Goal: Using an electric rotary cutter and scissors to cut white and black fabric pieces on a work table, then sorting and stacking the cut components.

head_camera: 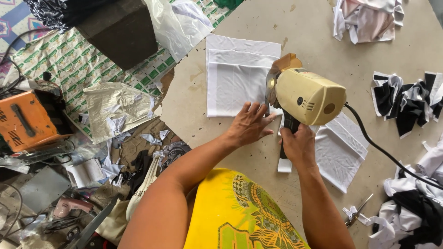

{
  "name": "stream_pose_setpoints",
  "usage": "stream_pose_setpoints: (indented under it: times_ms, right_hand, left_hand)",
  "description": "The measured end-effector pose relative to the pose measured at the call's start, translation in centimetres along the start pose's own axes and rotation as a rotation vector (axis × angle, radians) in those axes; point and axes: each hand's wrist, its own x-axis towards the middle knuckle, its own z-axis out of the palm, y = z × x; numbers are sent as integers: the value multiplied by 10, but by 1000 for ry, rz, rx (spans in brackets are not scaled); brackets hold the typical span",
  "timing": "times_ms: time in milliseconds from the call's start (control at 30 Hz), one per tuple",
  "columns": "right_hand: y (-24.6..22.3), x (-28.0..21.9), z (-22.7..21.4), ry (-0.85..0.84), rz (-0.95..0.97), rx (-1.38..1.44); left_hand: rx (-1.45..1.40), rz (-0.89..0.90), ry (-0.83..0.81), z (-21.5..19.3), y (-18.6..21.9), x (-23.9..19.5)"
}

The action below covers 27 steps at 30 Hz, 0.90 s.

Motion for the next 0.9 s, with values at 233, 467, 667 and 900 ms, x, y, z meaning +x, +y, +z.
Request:
stream_pose_setpoints:
  times_ms: [233,467,667,900]
  right_hand:
    - [7,14,5,-3,24,8]
    - [16,35,10,36,-7,-44]
    - [8,51,9,41,1,-87]
    - [-1,68,11,48,-18,-116]
  left_hand:
    - [-17,5,-27,12,-1,-5]
    - [-20,-9,-47,14,-2,-5]
    - [-12,-6,-80,11,-2,-5]
    - [-20,-8,-83,10,-1,-5]
